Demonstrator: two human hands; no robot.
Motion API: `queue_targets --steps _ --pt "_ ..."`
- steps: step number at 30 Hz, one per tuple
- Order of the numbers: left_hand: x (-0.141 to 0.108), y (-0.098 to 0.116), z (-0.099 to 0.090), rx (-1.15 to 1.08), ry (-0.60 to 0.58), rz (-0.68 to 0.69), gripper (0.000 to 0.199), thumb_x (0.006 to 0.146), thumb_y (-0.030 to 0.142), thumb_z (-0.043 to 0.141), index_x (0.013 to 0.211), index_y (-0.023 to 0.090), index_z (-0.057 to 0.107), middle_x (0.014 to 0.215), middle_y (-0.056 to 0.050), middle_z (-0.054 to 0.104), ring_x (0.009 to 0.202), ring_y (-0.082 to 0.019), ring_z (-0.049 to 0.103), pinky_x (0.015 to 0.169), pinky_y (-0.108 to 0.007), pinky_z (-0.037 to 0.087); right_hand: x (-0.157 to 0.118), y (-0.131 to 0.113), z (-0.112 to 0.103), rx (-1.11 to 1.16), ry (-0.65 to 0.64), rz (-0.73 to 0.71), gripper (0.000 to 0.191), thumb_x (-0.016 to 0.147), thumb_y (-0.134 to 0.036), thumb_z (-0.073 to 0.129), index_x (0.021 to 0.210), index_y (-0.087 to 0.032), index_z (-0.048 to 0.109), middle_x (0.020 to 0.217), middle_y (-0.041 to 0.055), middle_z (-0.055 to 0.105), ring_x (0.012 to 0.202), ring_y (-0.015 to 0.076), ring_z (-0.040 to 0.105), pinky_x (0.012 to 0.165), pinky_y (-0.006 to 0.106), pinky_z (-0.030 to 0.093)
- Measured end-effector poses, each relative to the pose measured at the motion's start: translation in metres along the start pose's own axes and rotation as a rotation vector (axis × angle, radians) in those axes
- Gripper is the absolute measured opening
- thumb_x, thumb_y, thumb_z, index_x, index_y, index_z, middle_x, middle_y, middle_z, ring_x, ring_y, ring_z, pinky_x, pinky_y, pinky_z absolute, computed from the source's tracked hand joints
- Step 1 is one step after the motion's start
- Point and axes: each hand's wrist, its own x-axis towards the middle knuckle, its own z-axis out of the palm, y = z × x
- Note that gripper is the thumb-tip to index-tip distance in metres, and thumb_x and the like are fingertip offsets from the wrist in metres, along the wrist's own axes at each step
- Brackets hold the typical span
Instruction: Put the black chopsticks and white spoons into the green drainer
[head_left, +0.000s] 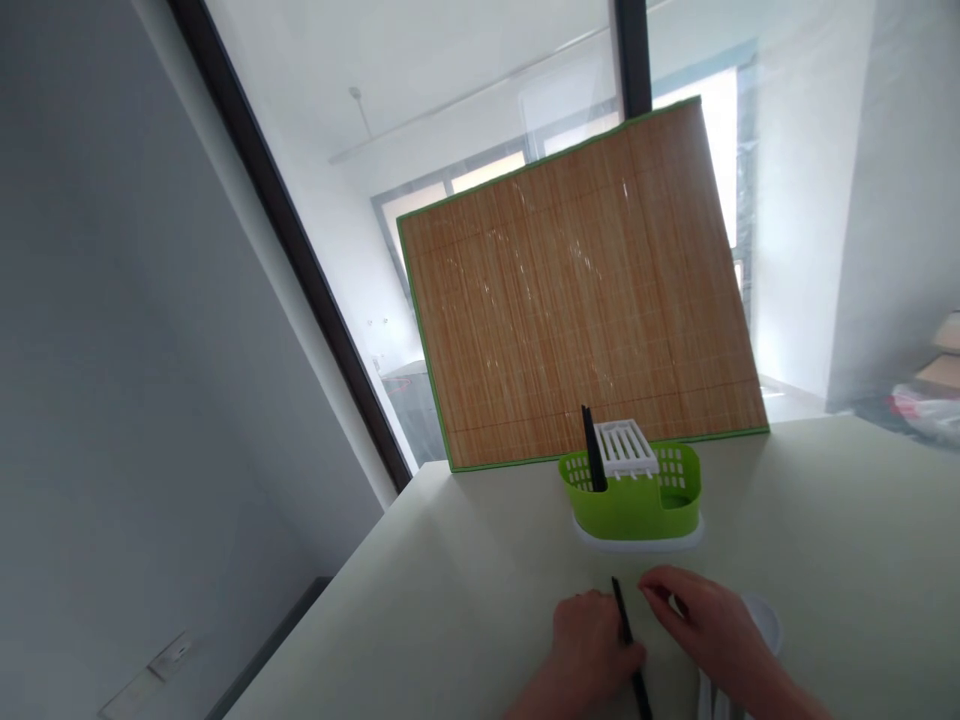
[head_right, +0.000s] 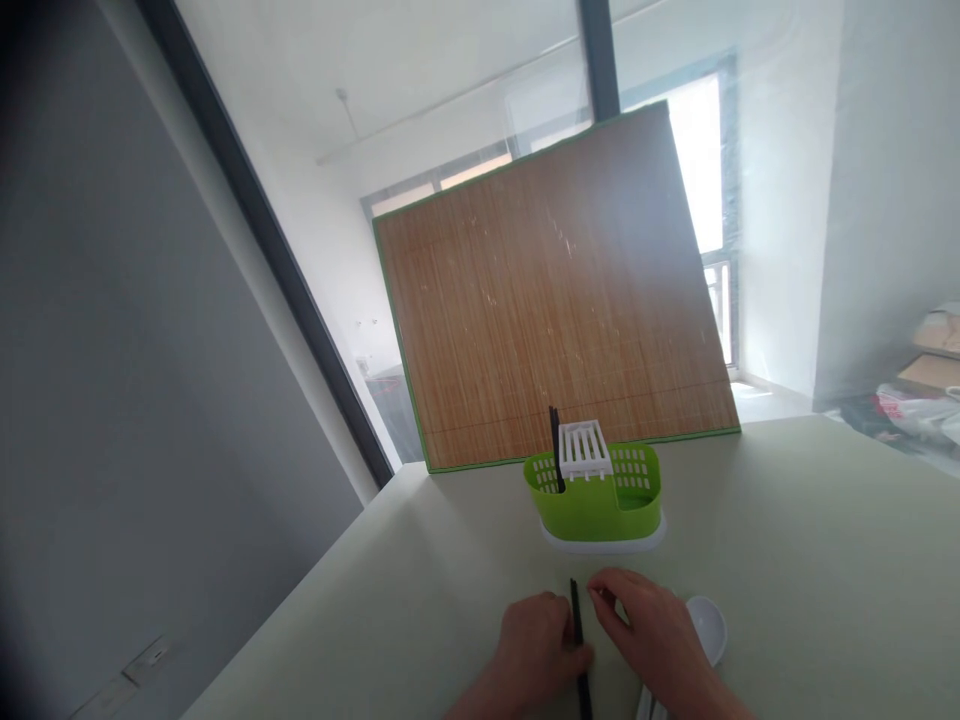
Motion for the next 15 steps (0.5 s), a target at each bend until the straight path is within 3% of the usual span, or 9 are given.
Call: queue_targets --steps 4,8,15 --pt "-0.003 -0.013 -0.016 0.151 -0.036 -0.082 0.029 0.076 0.023 0.051 0.096 0.015 0.070 0.096 -0.015 0.070 0.091 -0.030 0.065 0.078 -0.037 0.049 -0.001 -0.004 0.002 -0.007 -0.013 -0.044 0.021 0.091 -0.031 0.043 0.090 -0.026 0.063 0.084 0.0007 0.069 0.075 0.0187 0.064 0.066 0.030 0.047" --pt "-0.001 -0.019 -0.018 0.241 -0.073 -0.123 0.032 0.077 0.006 0.046 0.097 0.010 0.070 0.097 -0.019 0.069 0.095 -0.031 0.065 0.080 -0.039 0.050 -0.004 -0.014 0.004 -0.036 -0.076 -0.060 0.022 0.092 -0.029 0.040 0.091 -0.026 0.062 0.085 0.0007 0.068 0.078 0.0191 0.064 0.069 0.032 0.046" --pt "0.005 -0.028 -0.015 0.245 -0.069 -0.084 0.035 0.079 0.001 0.042 0.100 0.008 0.068 0.096 -0.020 0.069 0.096 -0.031 0.065 0.082 -0.041 0.051 -0.007 -0.020 0.009 -0.052 -0.138 -0.091 0.020 0.092 -0.025 0.040 0.088 -0.025 0.060 0.083 0.0005 0.067 0.079 0.0189 0.063 0.069 0.033 0.043"
